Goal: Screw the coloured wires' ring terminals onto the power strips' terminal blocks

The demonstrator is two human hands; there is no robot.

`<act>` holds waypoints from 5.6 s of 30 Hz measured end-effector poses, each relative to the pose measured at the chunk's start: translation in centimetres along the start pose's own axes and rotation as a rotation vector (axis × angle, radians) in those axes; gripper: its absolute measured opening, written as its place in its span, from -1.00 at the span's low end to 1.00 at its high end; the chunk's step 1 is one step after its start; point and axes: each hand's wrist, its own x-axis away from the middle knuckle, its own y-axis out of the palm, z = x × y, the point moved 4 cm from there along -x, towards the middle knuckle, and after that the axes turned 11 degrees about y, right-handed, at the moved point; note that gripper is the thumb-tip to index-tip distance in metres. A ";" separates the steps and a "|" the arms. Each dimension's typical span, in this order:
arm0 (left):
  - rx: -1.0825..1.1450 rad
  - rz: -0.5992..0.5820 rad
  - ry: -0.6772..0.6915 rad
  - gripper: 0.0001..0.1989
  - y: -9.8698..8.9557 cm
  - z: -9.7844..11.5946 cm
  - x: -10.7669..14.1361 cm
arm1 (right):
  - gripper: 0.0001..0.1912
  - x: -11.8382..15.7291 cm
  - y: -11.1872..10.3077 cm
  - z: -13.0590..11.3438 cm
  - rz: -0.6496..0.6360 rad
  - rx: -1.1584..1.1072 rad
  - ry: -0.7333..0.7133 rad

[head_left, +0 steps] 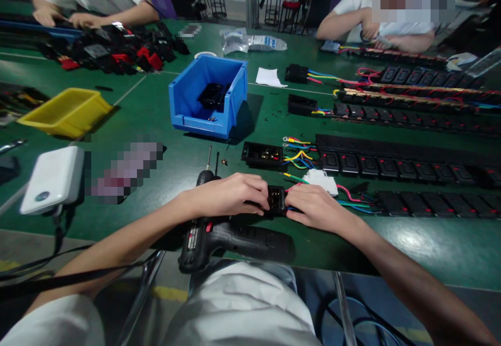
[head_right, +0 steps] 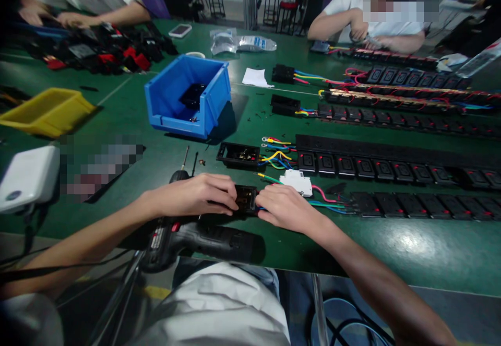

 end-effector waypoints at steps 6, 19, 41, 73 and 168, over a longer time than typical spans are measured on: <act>0.008 0.060 0.035 -0.86 0.0 -0.2 -0.1 | -0.83 0.0 -0.3 0.1 0.002 -0.023 -0.006; -0.040 -0.063 0.102 -0.87 -0.3 -1.2 -3.3 | -0.84 0.0 -0.2 0.2 0.044 -0.013 -0.036; 0.134 0.113 0.003 -0.87 -0.1 -5.2 -1.9 | -0.79 -0.8 0.4 -0.4 -0.032 -0.004 -0.007; 0.128 0.132 0.002 -0.83 0.2 -5.7 -2.1 | -0.77 0.5 -2.2 -0.5 0.485 -0.362 -0.091; 0.273 -0.099 -0.025 -0.90 -2.3 -2.9 -0.4 | -0.81 -0.7 -0.6 -0.3 0.135 -0.062 -0.100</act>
